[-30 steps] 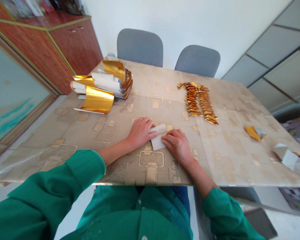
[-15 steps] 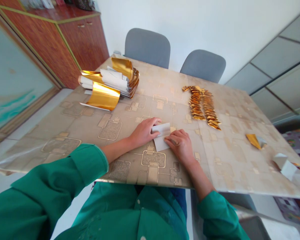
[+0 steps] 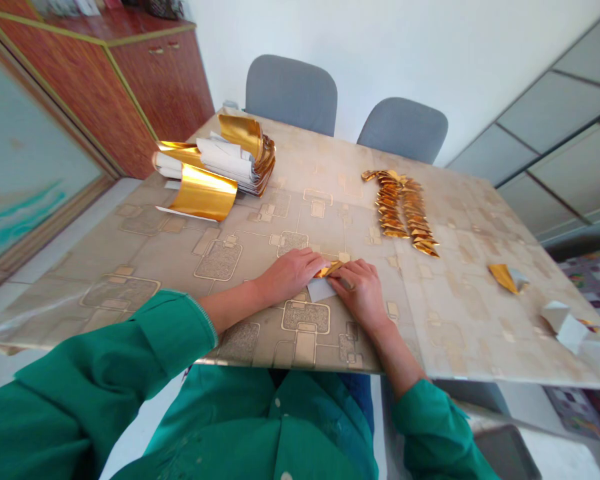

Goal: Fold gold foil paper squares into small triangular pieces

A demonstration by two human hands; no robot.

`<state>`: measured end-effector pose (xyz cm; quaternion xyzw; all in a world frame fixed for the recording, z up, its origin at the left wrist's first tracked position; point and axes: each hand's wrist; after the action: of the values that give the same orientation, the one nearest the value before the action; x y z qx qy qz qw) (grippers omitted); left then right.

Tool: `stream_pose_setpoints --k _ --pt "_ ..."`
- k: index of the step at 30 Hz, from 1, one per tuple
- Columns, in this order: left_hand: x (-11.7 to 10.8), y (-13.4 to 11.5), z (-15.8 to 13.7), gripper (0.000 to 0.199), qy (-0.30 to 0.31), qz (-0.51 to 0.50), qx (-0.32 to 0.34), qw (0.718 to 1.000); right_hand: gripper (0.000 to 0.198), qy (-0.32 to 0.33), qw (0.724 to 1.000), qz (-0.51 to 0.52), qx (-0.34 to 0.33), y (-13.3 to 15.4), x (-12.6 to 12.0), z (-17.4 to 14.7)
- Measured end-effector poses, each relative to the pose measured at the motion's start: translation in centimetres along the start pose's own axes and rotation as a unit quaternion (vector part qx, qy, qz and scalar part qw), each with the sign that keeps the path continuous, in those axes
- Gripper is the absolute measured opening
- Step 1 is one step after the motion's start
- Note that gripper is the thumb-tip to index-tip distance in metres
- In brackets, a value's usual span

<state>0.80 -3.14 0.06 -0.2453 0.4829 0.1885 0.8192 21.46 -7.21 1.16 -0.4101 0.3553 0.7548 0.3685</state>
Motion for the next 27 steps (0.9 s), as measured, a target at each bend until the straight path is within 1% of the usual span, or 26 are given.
stream_pose_setpoints --k 3,5,8,11,13,16,18,22,27 --pt "-0.2 0.1 -0.4 0.017 0.012 0.024 0.032 0.999 0.011 0.001 1.000 0.007 -0.008 -0.2 -0.1 -0.3" --pt "-0.3 0.1 -0.6 0.018 0.015 0.037 0.041 0.998 0.012 0.002 1.000 0.001 -0.017 -0.2 -0.2 -0.7" --pt "-0.4 0.1 -0.8 0.019 0.019 0.046 0.050 0.998 0.014 -0.017 1.000 -0.025 -0.005 -0.2 -0.5 -1.1" --pt "-0.3 0.2 -0.9 0.020 0.017 0.053 0.053 0.997 0.028 -0.043 0.998 -0.054 0.003 0.0 -0.4 -1.2" --pt "-0.2 0.3 -1.0 0.019 0.016 0.056 0.053 0.997 0.035 -0.029 0.997 -0.063 -0.021 0.2 -0.2 -1.0" --pt "-0.3 0.3 -1.0 0.020 0.014 0.057 0.056 0.997 0.037 0.019 0.997 -0.062 -0.048 0.4 0.2 -0.8" --pt "-0.5 0.2 -1.0 0.020 0.018 0.064 0.063 0.996 0.039 0.036 0.996 -0.067 -0.038 0.4 0.4 -0.8" --pt "-1.0 0.0 -1.3 0.020 0.034 0.083 0.081 0.993 0.043 0.047 0.996 -0.082 -0.006 0.3 0.3 -1.0" --pt "-1.3 0.4 -3.1 0.030 0.019 0.085 0.115 0.990 0.046 0.063 0.994 -0.086 0.003 0.3 0.3 -1.0"
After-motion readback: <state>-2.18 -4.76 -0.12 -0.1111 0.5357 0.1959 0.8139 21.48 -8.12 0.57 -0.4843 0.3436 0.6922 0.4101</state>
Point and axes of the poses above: each hand's wrist, its own z-axis towards the middle knuckle, its own x-axis out of the palm, y = z × x, and after that the axes turned 5 degrees about -y, right-handed
